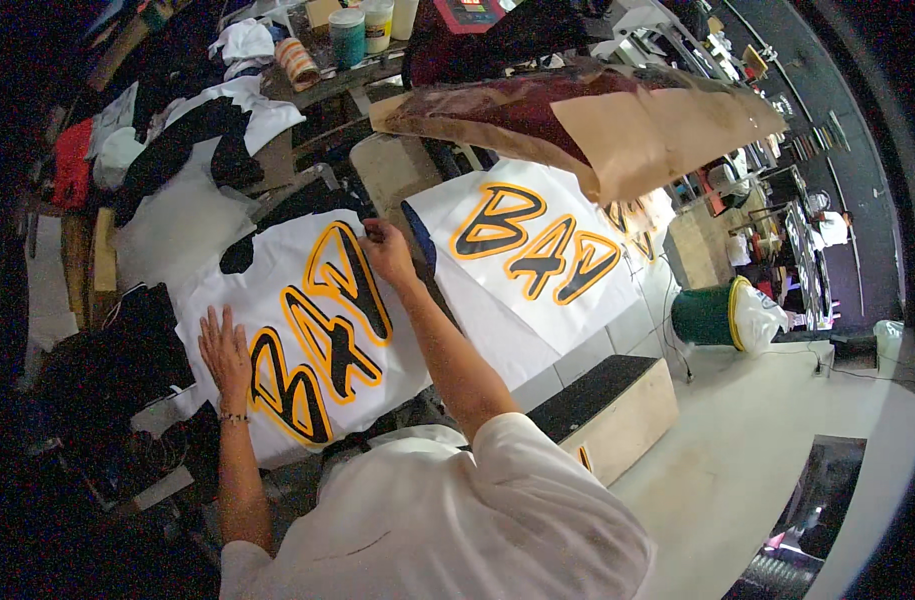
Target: Applying graphic prints to t-shirts using a multi-platen printing machine and a heat press.
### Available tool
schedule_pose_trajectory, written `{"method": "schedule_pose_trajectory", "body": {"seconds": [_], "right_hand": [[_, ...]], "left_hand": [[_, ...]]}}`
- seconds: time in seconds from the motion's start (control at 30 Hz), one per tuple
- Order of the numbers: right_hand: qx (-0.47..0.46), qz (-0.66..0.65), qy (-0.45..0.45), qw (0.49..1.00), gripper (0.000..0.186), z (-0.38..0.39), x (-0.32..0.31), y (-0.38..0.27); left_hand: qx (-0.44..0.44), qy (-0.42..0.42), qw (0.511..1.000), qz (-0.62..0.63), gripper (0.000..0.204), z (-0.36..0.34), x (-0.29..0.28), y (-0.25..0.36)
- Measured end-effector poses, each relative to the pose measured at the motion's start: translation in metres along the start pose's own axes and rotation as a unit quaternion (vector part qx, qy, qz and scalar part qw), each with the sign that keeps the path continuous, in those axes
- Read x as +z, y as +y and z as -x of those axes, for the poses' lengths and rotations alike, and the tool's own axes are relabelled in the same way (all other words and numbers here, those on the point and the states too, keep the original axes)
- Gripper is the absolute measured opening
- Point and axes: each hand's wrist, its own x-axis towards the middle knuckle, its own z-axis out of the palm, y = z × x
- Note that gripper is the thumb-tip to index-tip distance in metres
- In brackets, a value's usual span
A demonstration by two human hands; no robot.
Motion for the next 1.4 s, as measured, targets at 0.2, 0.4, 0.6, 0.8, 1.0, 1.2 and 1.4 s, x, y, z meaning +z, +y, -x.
{"method": "schedule_pose_trajectory", "body": {"seconds": [0.2,0.4,0.6,0.8,1.0,1.2,1.4], "right_hand": [[-0.247,0.196,0.053,0.947,0.036,0.085,-0.032,-0.052],[-0.182,0.277,0.151,0.931,0.035,0.154,-0.135,-0.053],[-0.176,0.388,0.177,0.887,0.052,0.185,-0.238,-0.006],[-0.189,0.444,0.096,0.871,0.063,0.186,-0.262,-0.008],[-0.205,0.451,0.021,0.868,0.069,0.173,-0.262,-0.006],[-0.216,0.465,-0.007,0.858,0.072,0.170,-0.259,-0.005],[-0.235,0.486,0.012,0.842,0.072,0.169,-0.263,-0.001]], "left_hand": [[-0.002,-0.016,1.000,0.013,0.051,0.003,0.005,-0.002],[0.002,0.006,1.000,0.023,0.050,0.001,0.008,-0.011],[0.013,0.004,1.000,0.018,0.050,-0.007,0.003,-0.006],[-0.027,0.038,0.997,0.065,0.051,0.014,-0.035,0.043],[-0.019,0.008,0.996,0.083,0.064,0.071,-0.049,0.159],[-0.033,0.046,0.998,0.035,0.071,0.087,-0.033,0.170],[-0.040,0.047,0.998,0.032,0.073,0.084,-0.031,0.175]]}}
